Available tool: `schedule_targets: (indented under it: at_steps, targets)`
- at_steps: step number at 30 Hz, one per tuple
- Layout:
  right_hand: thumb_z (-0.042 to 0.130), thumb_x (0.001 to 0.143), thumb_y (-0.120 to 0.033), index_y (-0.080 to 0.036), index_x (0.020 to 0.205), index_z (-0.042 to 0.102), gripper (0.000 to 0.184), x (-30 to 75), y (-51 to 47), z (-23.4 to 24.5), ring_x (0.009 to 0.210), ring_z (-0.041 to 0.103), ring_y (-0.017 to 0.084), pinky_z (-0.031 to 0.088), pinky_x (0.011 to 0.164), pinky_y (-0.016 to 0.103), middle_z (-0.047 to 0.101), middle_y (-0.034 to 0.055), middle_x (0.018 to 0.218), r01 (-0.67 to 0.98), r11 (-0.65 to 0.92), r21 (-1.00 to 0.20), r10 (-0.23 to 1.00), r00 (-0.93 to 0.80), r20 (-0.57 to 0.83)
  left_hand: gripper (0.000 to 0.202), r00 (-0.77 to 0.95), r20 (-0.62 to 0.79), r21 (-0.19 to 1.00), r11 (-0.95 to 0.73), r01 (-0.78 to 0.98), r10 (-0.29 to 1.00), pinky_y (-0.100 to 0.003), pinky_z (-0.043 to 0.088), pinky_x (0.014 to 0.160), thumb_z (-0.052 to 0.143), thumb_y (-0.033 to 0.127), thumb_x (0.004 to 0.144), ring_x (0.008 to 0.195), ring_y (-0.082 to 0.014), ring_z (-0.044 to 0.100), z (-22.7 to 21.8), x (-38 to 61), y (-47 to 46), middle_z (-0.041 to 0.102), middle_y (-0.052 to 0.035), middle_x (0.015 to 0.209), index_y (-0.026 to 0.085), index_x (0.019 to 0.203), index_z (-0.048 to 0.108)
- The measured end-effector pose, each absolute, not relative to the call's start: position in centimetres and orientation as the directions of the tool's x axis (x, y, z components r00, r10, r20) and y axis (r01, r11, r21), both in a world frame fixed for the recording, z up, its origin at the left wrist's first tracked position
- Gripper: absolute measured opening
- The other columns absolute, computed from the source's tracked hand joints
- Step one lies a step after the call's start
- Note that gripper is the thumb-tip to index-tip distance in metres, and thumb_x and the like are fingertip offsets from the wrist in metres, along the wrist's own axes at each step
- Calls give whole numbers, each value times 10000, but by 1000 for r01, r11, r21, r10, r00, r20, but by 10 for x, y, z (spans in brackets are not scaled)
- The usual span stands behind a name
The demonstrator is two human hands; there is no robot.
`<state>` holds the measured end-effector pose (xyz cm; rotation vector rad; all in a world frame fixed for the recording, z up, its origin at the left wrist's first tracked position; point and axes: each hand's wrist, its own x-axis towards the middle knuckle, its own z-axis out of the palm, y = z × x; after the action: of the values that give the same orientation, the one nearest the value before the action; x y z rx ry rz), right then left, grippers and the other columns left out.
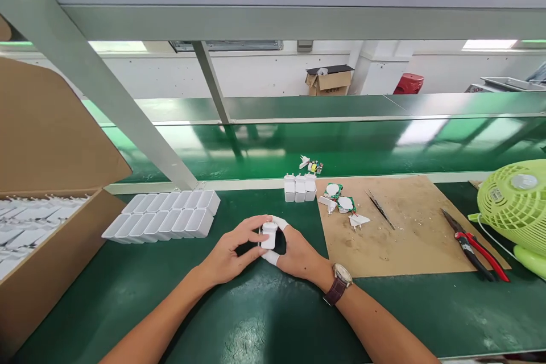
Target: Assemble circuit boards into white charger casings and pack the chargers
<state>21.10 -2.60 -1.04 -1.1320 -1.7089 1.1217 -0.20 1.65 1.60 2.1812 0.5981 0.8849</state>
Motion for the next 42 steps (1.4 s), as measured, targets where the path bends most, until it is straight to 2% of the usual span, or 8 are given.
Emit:
schedule_targets:
  at_steps: [3, 7, 10, 18, 27, 34, 37, 42]
  targets:
    - [720, 860, -264, -245, 1495, 418, 703, 210, -25, -11, 1242, 631, 280, 510, 1079, 487, 615, 106, 1411, 259, 235, -937, 943, -293, 156, 136, 654, 459, 691, -704, 163, 602, -553, 506, 1127, 712, 206, 925, 1371, -294, 573, 15, 1, 16, 667, -131, 1384, 229, 1058, 696]
    - [720, 855, -297, -200, 1531, 377, 765, 210, -24, -16, 1323, 586, 310, 464, 1135, 534, 582, 153, 1456, 298, 234, -926, 952, -266, 155, 234, 604, 456, 666, -701, 256, 654, -438, 594, 1007, 696, 211, 916, 1191, -247, 684, 21, 3, 15, 704, -123, 1269, 229, 1148, 670]
    - [712, 859, -295, -180, 1545, 357, 781, 209, -24, -18, 1338, 580, 308, 454, 1151, 536, 582, 164, 1460, 280, 248, -927, 949, -263, 175, 215, 591, 463, 607, -722, 332, 661, -400, 607, 970, 696, 197, 885, 1129, -236, 709, 26, 4, 15, 715, -113, 1228, 220, 1097, 669]
    - [755, 844, -288, -205, 1576, 331, 850, 210, -24, -19, 1366, 560, 311, 458, 1148, 534, 557, 159, 1498, 235, 244, -941, 948, -260, 181, 115, 703, 384, 608, -737, 297, 599, -421, 601, 985, 676, 230, 933, 1185, -255, 697, 36, -2, 22, 690, -131, 1330, 225, 1047, 688]
    - [771, 844, -364, -189, 1597, 285, 913, 207, -21, -24, 1363, 559, 341, 447, 1146, 566, 560, 178, 1490, 281, 253, -926, 941, -292, 169, 88, 714, 320, 611, -712, 347, 623, -409, 614, 956, 746, 293, 897, 1152, -254, 716, 37, -5, 20, 691, -112, 1338, 230, 940, 702]
    - [636, 920, -271, -87, 1579, 321, 752, 211, -20, -22, 1442, 459, 387, 384, 1192, 600, 467, 275, 1535, 576, 385, -721, 922, -279, 270, 235, 482, 198, 742, -452, 495, 853, -493, 605, 977, 778, 408, 795, 1091, -289, 721, 42, 9, 80, 733, -90, 1198, 225, 912, 689]
    - [577, 945, -242, -80, 1571, 339, 689, 213, -20, -19, 1391, 516, 387, 433, 1157, 592, 507, 277, 1496, 627, 432, -649, 902, -320, 291, 274, 454, 162, 776, -397, 490, 876, -519, 589, 997, 784, 427, 745, 1095, -302, 712, 39, 26, 112, 715, -108, 1230, 207, 868, 676]
    - [531, 955, -200, -57, 1552, 364, 636, 210, -20, -19, 1315, 576, 364, 491, 1110, 551, 551, 270, 1447, 692, 504, -517, 863, -379, 335, 376, 471, 98, 817, -341, 466, 877, -456, 637, 884, 813, 466, 671, 889, -236, 751, 30, 45, 139, 686, -124, 1301, 173, 849, 660]
